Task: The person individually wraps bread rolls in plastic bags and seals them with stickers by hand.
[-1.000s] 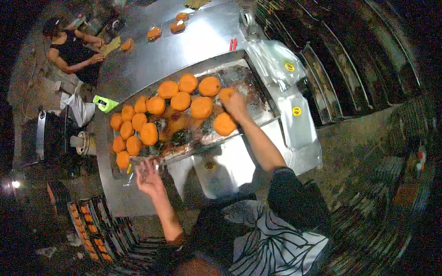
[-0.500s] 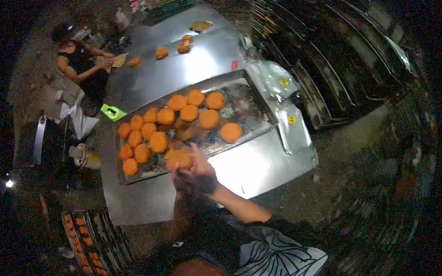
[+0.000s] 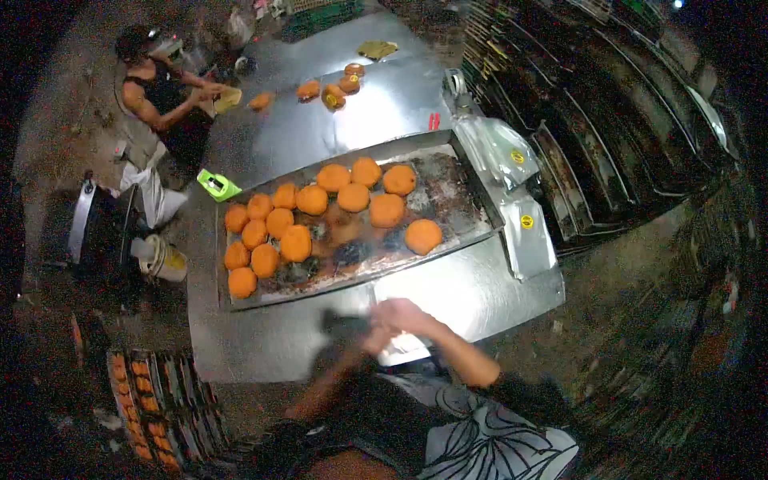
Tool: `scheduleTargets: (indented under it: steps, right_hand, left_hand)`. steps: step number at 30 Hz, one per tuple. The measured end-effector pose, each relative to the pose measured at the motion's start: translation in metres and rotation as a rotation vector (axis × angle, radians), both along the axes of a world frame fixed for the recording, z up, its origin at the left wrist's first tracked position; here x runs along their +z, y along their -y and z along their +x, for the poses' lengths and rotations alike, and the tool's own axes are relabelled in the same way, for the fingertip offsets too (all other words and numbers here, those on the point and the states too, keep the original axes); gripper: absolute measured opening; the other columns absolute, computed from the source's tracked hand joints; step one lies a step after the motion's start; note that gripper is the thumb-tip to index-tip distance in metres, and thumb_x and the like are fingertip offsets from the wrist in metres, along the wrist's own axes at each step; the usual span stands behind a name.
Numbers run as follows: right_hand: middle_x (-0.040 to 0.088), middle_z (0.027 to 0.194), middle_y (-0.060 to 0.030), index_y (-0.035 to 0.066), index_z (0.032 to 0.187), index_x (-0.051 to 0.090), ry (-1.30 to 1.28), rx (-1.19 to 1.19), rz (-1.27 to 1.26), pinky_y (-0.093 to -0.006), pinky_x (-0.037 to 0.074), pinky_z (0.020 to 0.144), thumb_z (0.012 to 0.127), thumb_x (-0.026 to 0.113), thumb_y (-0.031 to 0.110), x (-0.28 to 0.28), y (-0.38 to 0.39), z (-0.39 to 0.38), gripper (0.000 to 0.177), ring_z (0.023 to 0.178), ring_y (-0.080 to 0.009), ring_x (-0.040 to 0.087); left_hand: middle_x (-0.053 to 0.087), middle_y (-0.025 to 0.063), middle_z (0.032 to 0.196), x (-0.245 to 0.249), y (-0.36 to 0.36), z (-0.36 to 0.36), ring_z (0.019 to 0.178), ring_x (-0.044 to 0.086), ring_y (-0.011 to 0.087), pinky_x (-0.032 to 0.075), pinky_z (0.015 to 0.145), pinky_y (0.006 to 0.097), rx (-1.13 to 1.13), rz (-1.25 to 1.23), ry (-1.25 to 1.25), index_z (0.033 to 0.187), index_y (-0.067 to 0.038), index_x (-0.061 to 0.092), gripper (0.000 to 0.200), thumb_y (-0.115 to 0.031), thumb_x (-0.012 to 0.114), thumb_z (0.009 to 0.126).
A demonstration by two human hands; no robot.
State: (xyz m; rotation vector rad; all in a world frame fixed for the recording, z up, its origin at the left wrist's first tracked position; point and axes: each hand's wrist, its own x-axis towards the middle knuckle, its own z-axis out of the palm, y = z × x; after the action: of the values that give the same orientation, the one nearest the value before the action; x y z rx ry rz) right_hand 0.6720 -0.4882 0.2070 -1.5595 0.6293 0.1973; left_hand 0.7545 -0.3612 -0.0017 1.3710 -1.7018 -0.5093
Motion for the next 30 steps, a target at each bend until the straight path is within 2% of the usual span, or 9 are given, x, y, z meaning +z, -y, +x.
scheduleTargets:
  steps: [4, 10, 12, 18, 19, 22, 24, 29, 30]
  right_hand:
    - [0.057, 0.065, -0.0106, 0.001, 0.083, 0.057, 0.116, 0.037, -0.304, -0.0272, 0.041, 0.058, 0.076, 0.059, 0.018, -0.052, -0.034, -0.053, 0.018, 0.062, -0.0132, 0.053]
    - [0.056, 0.063, -0.0158, 0.003, 0.107, 0.045, 0.047, -0.29, -0.664, -0.0305, 0.041, 0.048, 0.081, 0.052, 0.014, -0.046, -0.038, -0.076, 0.029, 0.051, -0.0208, 0.053]
    - [0.053, 0.058, -0.0158, 0.003, 0.103, 0.044, -0.005, -0.313, -0.694, -0.0311, 0.042, 0.048, 0.081, 0.049, 0.009, -0.048, -0.042, -0.077, 0.024, 0.047, -0.0242, 0.052]
    - [0.054, 0.103, -0.0118, 0.006, 0.127, 0.03, 0.322, -0.671, 0.996, -0.0257, 0.047, 0.058, 0.087, 0.04, 0.018, -0.042, 0.037, -0.018, 0.043, 0.08, -0.0185, 0.056]
    - [0.052, 0.108, -0.0128, 0.006, 0.125, 0.033, 0.548, -0.791, 0.851, -0.0285, 0.044, 0.072, 0.087, 0.039, 0.019, -0.021, 0.04, 0.003, 0.04, 0.087, -0.021, 0.054]
    - [0.045, 0.118, -0.0145, 0.001, 0.124, 0.032, 0.768, -0.815, 1.122, -0.0336, 0.035, 0.092, 0.088, 0.036, 0.027, -0.004, 0.022, 0.035, 0.044, 0.103, -0.0259, 0.047]
    - [0.042, 0.122, -0.0123, 0.001, 0.119, 0.04, 0.294, -0.838, 1.622, -0.0353, 0.035, 0.092, 0.087, 0.037, 0.024, -0.029, 0.01, 0.048, 0.039, 0.104, -0.0257, 0.047]
    - [0.039, 0.115, -0.026, 0.004, 0.118, 0.042, 0.045, -0.206, -1.431, -0.0455, 0.032, 0.09, 0.07, 0.061, 0.024, -0.06, 0.11, 0.104, 0.055, 0.106, -0.0387, 0.038]
    - [0.038, 0.115, -0.0267, 0.006, 0.116, 0.043, 0.033, -0.15, -1.404, -0.0458, 0.032, 0.089, 0.068, 0.062, 0.026, -0.089, 0.141, 0.117, 0.055, 0.106, -0.0406, 0.037]
  left_hand:
    - [0.059, 0.0102, 0.092, 0.076, 0.005, 0.015, 0.086, 0.054, 0.0162, 0.042, 0.078, 0.0284, 0.107, 0.44, -0.985, 0.099, 0.004, 0.054, 0.029, -0.02, 0.048, 0.084]
    - [0.061, 0.0081, 0.081, 0.125, 0.035, 0.001, 0.073, 0.055, 0.009, 0.044, 0.065, 0.0232, 0.148, 0.833, -0.44, 0.085, 0.003, 0.059, 0.029, -0.022, 0.065, 0.071]
    - [0.057, 0.0043, 0.063, 0.143, 0.031, -0.021, 0.057, 0.052, 0.0105, 0.042, 0.053, 0.0254, 0.295, 0.261, -0.414, 0.073, 0.001, 0.058, 0.022, -0.017, 0.069, 0.066]
    - [0.053, 0.0089, 0.063, 0.176, 0.048, -0.026, 0.06, 0.051, 0.0157, 0.042, 0.056, 0.0291, 0.496, 0.189, -0.532, 0.074, 0.001, 0.059, 0.013, -0.011, 0.062, 0.069]
    - [0.054, 0.0077, 0.072, 0.177, 0.05, -0.016, 0.06, 0.049, 0.0145, 0.041, 0.057, 0.0289, 0.434, 0.241, -0.354, 0.082, 0.001, 0.059, 0.018, -0.014, 0.062, 0.072]
    - [0.054, 0.0052, 0.088, 0.174, 0.084, -0.004, 0.072, 0.053, 0.0168, 0.046, 0.066, 0.0295, 0.682, -0.271, -1.617, 0.108, -0.004, 0.046, 0.031, -0.015, 0.053, 0.08]
    - [0.052, 0.0074, 0.093, 0.148, 0.062, 0.034, 0.083, 0.053, 0.0198, 0.046, 0.073, 0.0309, 0.533, -0.085, -1.743, 0.115, -0.005, 0.038, 0.035, -0.016, 0.047, 0.083]
    - [0.048, 0.0112, 0.105, 0.108, 0.028, 0.101, 0.102, 0.048, 0.0251, 0.042, 0.085, 0.0402, 0.126, -0.44, -1.623, 0.12, -0.007, 0.032, 0.042, -0.022, 0.044, 0.083]
    - [0.046, 0.0117, 0.106, 0.145, 0.032, 0.099, 0.103, 0.047, 0.0266, 0.041, 0.085, 0.0442, 0.503, -0.427, -1.734, 0.122, -0.009, 0.029, 0.045, -0.023, 0.046, 0.082]
